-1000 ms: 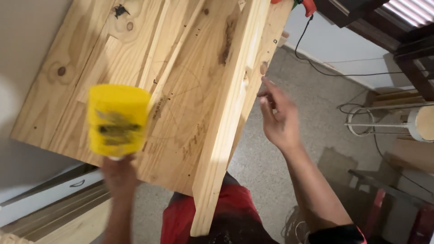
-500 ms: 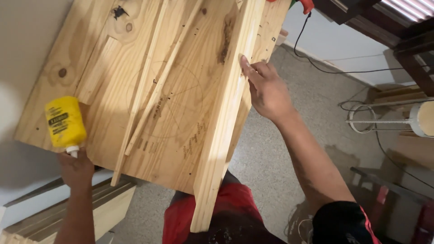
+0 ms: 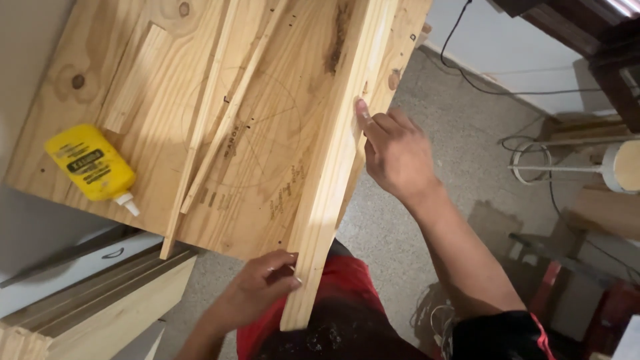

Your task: Attaching thin wooden strips to a board using wood glue and wiping away the excess.

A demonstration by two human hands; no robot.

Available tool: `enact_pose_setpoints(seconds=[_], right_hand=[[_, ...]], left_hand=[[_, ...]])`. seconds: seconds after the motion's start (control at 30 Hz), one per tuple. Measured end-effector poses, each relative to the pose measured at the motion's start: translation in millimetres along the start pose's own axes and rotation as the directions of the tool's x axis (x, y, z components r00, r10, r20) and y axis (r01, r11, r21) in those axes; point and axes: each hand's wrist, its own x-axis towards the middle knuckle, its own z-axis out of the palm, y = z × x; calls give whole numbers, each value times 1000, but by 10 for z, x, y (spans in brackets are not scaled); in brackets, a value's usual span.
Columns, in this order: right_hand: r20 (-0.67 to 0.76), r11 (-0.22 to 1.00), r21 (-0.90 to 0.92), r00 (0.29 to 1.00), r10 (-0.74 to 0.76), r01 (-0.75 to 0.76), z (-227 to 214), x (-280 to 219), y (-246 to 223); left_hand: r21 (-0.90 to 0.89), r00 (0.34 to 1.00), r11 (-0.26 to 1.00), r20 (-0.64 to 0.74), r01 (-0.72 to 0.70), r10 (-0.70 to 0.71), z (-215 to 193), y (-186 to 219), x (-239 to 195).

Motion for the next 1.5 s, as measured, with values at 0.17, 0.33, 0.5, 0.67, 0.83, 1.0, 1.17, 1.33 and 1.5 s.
enact_pose_setpoints(seconds=[0.17, 0.33, 0.5, 0.67, 0.83, 1.0, 1.17, 1.33, 1.5], right_hand=[[-23, 998, -40, 999, -45, 44, -77, -29, -112], [-27, 996, -78, 998, -49, 46, -167, -29, -293], [37, 988, 13, 988, -153, 153, -363, -142, -348], [-104, 937, 320, 988, -113, 141, -490, 94, -52], [94, 998, 62, 996, -7, 1, -223, 298, 263], [72, 994, -28, 992, -100, 102, -188, 245, 248], [60, 985, -105, 989, -133, 139, -252, 117, 93], [17, 978, -104, 983, -181, 182, -269, 50, 28], [-17, 976, -111, 982, -188, 185, -340, 35, -37]], left_hand=[[-250, 968, 935, -79, -252, 240, 169, -309, 164], [-328, 961, 903, -116, -276, 251, 242, -442, 214], [-409, 964, 873, -147, -264, 222, 310, -564, 289], [-516, 955, 808, -226, -287, 195, 383, -681, 356], [-517, 951, 805, -248, -291, 184, 408, -659, 329], [-571, 938, 749, -273, -336, 213, 476, -729, 366], [-565, 976, 801, -194, -195, 101, 422, -559, 297], [-539, 961, 799, -216, -267, 175, 458, -616, 339], [-469, 957, 838, -208, -278, 202, 429, -569, 301]])
